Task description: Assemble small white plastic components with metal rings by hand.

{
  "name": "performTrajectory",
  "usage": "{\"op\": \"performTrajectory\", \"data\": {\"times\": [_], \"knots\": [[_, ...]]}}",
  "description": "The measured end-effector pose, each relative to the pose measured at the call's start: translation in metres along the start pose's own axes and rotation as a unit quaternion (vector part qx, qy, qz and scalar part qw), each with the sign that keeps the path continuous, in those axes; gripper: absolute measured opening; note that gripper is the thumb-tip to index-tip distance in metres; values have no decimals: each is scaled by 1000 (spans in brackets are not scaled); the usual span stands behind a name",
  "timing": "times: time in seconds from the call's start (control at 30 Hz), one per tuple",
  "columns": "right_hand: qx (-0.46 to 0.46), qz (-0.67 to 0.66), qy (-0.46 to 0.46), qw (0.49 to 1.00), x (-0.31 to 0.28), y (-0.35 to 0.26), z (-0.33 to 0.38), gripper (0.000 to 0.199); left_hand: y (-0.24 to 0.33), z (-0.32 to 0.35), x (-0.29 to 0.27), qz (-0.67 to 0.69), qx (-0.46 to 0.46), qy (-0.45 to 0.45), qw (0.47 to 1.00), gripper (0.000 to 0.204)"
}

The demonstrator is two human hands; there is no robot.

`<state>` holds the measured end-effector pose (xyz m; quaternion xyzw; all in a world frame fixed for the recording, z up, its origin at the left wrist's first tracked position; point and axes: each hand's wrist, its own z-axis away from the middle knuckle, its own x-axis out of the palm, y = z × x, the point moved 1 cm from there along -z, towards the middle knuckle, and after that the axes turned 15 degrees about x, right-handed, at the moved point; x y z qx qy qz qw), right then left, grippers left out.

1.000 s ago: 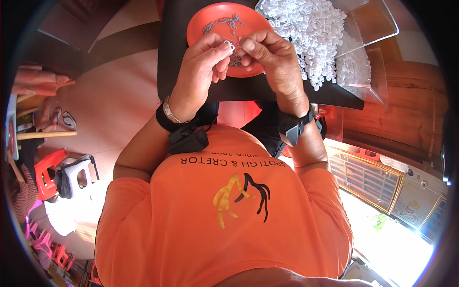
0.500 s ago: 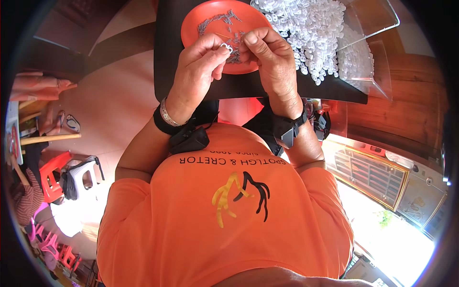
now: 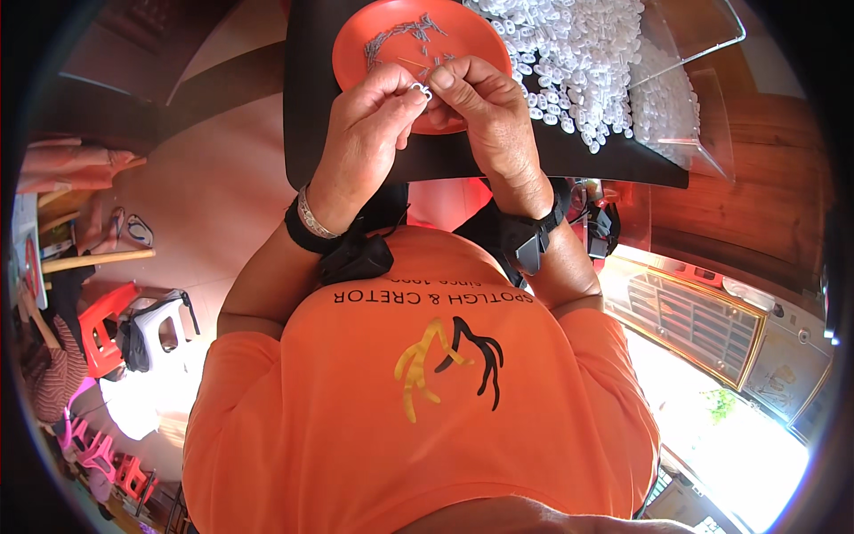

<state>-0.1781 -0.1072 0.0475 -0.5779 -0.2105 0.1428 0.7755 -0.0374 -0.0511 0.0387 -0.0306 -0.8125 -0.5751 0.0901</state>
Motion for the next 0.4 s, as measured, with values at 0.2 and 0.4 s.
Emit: {"op": "performTrajectory", "data": {"times": [0.2, 0.4], "knots": [[21, 17, -2, 1000, 0, 0, 3, 16, -2, 1, 0, 9, -11, -8, 1000, 19], [13, 11, -12, 1000, -1, 3, 2, 15, -3, 2, 0, 5, -12, -16, 1000, 20]]}}
